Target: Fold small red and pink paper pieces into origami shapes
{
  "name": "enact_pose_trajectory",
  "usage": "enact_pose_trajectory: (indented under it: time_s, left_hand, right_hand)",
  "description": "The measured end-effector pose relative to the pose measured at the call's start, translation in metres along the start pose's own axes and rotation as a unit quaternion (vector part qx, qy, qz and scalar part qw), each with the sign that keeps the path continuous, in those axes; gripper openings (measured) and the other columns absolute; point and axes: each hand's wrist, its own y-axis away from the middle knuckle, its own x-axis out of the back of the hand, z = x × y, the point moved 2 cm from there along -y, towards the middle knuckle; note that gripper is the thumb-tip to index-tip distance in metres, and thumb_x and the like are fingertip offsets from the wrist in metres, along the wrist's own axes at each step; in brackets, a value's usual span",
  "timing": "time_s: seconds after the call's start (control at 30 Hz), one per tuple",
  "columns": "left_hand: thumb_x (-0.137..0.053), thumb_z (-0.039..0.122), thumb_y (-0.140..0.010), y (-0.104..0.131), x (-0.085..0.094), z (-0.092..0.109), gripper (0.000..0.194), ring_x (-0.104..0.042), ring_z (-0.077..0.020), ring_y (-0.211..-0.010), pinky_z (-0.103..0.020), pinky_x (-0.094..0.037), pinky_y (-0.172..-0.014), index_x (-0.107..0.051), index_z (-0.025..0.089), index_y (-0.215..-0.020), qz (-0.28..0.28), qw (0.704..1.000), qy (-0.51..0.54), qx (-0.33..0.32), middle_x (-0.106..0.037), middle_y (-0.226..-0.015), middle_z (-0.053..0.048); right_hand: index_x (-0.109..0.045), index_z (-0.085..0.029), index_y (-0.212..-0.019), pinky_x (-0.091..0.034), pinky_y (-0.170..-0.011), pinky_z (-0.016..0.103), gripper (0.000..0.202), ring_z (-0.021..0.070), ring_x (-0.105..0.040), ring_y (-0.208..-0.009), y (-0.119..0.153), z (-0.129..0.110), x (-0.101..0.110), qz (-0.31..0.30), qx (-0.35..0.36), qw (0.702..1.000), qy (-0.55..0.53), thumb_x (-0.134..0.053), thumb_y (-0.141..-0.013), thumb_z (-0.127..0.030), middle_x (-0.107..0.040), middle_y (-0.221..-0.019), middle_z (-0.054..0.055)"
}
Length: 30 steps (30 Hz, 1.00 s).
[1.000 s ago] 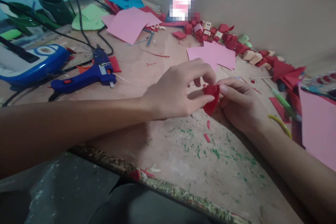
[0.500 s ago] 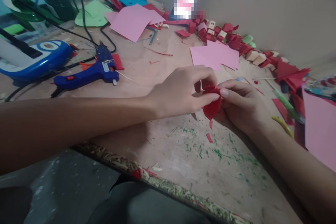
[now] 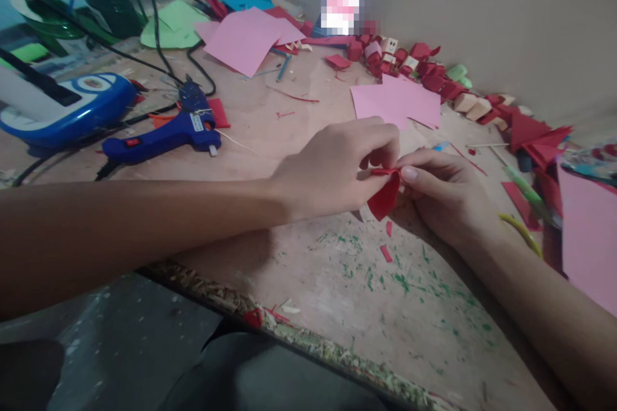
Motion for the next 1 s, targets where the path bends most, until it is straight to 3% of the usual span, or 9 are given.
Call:
enact_pose_trajectory:
  time_s: [0.27,0.63,0.73,0.83,1.0]
  left_hand:
    - [-0.067,0.012,-0.088,0.0008,0.0018,-0.0026,0.014,-0.064,-0.0152,-0.076,-0.028,-0.049,-0.062,-0.064,0.023,-0.080,0.015,1.000,-0.016,-0.017,-0.068,-0.083,0.000]
    - [-0.068,0.018,-0.092,0.0008,0.0042,0.0024,0.005,-0.068,-0.0158,-0.083,-0.030,-0.055,-0.078,-0.073,0.018,-0.094,0.025,0.999,0.003,-0.020,-0.075,-0.094,-0.004]
    - [-0.063,0.023,-0.096,0.0011,0.0054,0.0038,0.012,-0.069,-0.0173,-0.087,-0.030,-0.056,-0.076,-0.074,0.020,-0.091,0.024,0.999,0.024,-0.012,-0.076,-0.096,-0.005]
    - [-0.060,0.020,-0.097,0.0006,0.0056,0.0028,0.017,-0.070,-0.0167,-0.087,-0.029,-0.056,-0.073,-0.075,0.019,-0.088,0.021,0.999,0.045,-0.004,-0.075,-0.098,-0.006]
    - [-0.067,0.013,-0.090,-0.0008,0.0042,-0.0020,0.009,-0.069,-0.0160,-0.087,-0.029,-0.055,-0.079,-0.074,0.018,-0.088,0.020,0.999,0.034,-0.012,-0.075,-0.094,-0.004]
  right_hand:
    - [-0.081,-0.024,-0.083,-0.061,-0.057,0.025,0.014,0.0129,-0.069,-0.059,0.0015,-0.0018,-0.0024,-0.017,0.006,1.000,-0.010,-0.091,-0.074,-0.029,-0.075,-0.071,0.000]
    - [-0.079,-0.024,-0.079,-0.059,-0.058,0.026,0.014,0.0115,-0.066,-0.056,-0.0008,-0.0052,-0.0021,0.011,0.004,0.998,-0.060,-0.091,-0.074,-0.028,-0.071,-0.065,-0.003]
    - [-0.078,-0.024,-0.079,-0.058,-0.056,0.025,0.013,0.0122,-0.067,-0.058,-0.0014,-0.0047,-0.0006,0.017,0.002,0.999,-0.051,-0.090,-0.075,-0.028,-0.073,-0.068,-0.002]
    - [-0.078,-0.025,-0.076,-0.060,-0.058,0.025,0.014,0.0126,-0.068,-0.060,-0.0020,-0.0048,0.0002,0.023,0.009,0.999,-0.047,-0.091,-0.072,-0.029,-0.074,-0.070,-0.002]
    - [-0.079,-0.024,-0.075,-0.061,-0.059,0.026,0.015,0.0128,-0.069,-0.059,-0.0022,-0.0049,-0.0004,0.012,0.005,0.999,-0.037,-0.092,-0.071,-0.030,-0.075,-0.069,-0.001]
